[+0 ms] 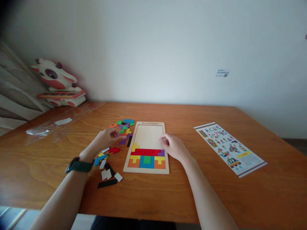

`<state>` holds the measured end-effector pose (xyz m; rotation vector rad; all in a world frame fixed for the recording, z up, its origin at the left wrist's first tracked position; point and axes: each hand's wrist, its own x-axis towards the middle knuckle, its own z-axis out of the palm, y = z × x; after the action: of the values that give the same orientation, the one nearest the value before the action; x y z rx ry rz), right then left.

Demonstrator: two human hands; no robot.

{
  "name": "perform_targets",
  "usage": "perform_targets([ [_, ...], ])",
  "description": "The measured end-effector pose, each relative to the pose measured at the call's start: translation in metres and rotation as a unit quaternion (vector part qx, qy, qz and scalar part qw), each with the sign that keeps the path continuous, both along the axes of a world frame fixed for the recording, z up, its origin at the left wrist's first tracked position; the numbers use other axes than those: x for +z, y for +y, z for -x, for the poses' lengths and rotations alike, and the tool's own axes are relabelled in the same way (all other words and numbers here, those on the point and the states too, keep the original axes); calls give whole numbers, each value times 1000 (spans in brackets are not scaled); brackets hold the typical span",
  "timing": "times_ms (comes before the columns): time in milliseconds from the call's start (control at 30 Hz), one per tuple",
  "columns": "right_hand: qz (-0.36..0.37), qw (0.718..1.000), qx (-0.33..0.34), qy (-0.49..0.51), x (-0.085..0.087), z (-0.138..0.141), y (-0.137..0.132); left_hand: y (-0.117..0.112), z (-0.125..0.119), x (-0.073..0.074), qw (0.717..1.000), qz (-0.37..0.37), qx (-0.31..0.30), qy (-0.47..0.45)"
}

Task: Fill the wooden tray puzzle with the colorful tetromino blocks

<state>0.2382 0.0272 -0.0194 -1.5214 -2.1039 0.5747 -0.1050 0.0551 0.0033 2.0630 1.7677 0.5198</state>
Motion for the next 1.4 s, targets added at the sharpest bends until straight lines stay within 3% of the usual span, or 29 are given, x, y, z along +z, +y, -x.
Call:
perform_targets([
  [200, -5, 1000, 3, 15, 3, 1, -2, -7, 13, 7, 986, 138, -88, -18],
  [433, -9, 1000, 1, 18, 4, 2, -1, -6, 30, 12, 972, 222, -75, 21],
  [867, -4, 1000, 2, 23, 1, 2, -1, -15, 9, 20, 970, 214, -113, 16],
  [1233, -25, 999, -12, 24, -1, 3, -1, -18, -12, 30, 945, 220, -140, -198],
  [1400, -81, 993, 9, 80, 4, 17, -6, -16, -36, 14, 932, 186, -159, -269],
])
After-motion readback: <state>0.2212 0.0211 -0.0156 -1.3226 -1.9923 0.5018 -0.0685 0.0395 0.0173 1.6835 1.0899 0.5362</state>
